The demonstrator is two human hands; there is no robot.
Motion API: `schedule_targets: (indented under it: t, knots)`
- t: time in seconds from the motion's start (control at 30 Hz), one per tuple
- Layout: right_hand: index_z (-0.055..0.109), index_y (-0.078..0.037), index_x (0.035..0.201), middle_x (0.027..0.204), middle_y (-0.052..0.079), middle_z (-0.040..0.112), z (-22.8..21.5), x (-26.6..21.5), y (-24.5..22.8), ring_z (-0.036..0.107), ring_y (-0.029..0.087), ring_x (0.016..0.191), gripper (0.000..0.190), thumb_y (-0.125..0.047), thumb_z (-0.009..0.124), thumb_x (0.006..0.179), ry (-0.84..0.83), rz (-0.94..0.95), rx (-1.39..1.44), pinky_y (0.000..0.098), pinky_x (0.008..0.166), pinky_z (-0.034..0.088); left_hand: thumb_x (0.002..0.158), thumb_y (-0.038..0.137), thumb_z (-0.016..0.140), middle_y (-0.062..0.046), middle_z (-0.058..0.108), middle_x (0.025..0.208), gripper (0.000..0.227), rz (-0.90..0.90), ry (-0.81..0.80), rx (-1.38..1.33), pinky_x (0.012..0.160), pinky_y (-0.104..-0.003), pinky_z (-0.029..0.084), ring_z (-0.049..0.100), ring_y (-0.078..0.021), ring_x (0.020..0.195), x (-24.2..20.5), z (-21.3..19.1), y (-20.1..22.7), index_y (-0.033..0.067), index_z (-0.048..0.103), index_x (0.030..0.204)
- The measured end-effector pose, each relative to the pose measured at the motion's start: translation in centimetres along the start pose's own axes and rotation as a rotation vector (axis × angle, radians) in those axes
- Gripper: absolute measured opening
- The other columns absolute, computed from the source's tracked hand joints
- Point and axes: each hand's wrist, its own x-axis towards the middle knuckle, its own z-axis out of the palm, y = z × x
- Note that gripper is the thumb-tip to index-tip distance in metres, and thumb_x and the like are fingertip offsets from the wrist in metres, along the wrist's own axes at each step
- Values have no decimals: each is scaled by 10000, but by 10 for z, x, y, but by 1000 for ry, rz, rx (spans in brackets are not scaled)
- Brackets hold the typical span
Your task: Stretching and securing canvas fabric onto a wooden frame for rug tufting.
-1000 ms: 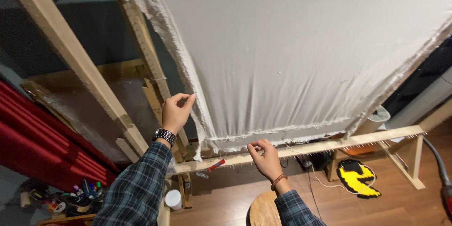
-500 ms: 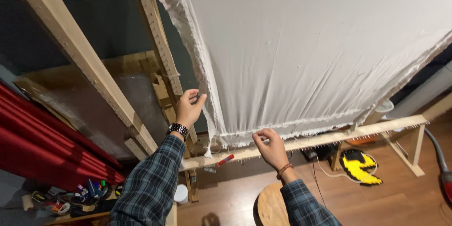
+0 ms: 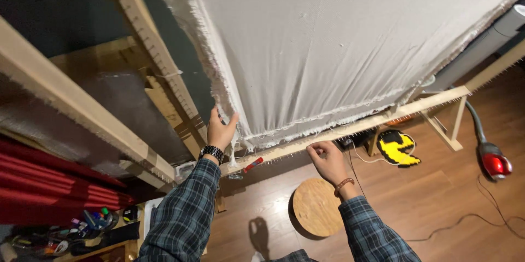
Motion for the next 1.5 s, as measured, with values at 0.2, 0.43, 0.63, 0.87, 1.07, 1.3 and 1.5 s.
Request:
schedule_targets:
  t: [0.2, 0.43, 0.63, 0.87, 1.07, 1.3, 1.5]
  knots:
    - [844, -204, 979, 982, 80, 764, -25, 1, 38, 734, 312, 986, 191, -350, 756, 893, 30, 115, -12, 436, 872, 593, 942, 466, 748, -264, 478, 1531, 818, 7, 138, 42, 1176, -513, 440, 484, -387, 1438, 13, 45, -25, 50, 389, 1549]
    - [837, -212, 959, 956, 58, 770, -77, 49, 123, 740, 282, 955, 169, -340, 750, 892, 140, 121, -13, 431, 887, 582, 889, 146, 820, -377, 241, 1545, 918, 427, 657, -54, 1258, -622, 202, 241, -551, 1500, 23, 116, -4, -31, 269, 1602]
    - [833, -203, 992, 981, 91, 762, -168, 86, 188, 736, 296, 990, 191, -342, 749, 892, 180, 91, 20, 439, 897, 580, 932, 154, 776, -273, 184, 1615, 787, 447, 459, -161, 1257, -587, 285, 213, -446, 1555, -4, 227, 85, 130, 355, 1597]
    - [827, -161, 982, 1008, 147, 752, -318, 114, 245, 719, 368, 1018, 232, -354, 740, 887, 194, 110, -24, 486, 926, 575, 933, 223, 800, -265, 168, 1657, 347, 346, 411, -303, 1085, -504, 522, 328, -474, 1508, -6, 382, 129, 123, 693, 1247]
    - [839, -175, 999, 1015, 86, 774, -406, 143, 265, 761, 275, 974, 234, -361, 757, 884, 268, 142, 21, 410, 905, 594, 934, 204, 808, -309, 192, 1641, 284, 429, 428, -267, 1030, -502, 551, 395, -506, 1466, 10, 447, 179, 134, 715, 1193]
    - [849, -160, 1018, 997, 102, 792, -468, 192, 273, 774, 297, 967, 246, -341, 753, 883, 285, 58, 75, 422, 880, 599, 944, 118, 750, -162, 494, 1457, 175, 869, 407, -160, 1009, -437, 548, 431, -357, 1499, 20, 469, 315, 122, 711, 1114]
    - [828, -139, 1035, 986, 155, 788, -543, 280, 254, 749, 342, 976, 223, -294, 751, 895, 392, -200, 23, 461, 891, 580, 955, 150, 722, -230, 586, 1362, 216, 1318, 327, -28, 1087, -541, 475, 589, -454, 1289, 31, 500, 455, 100, 706, 1165]
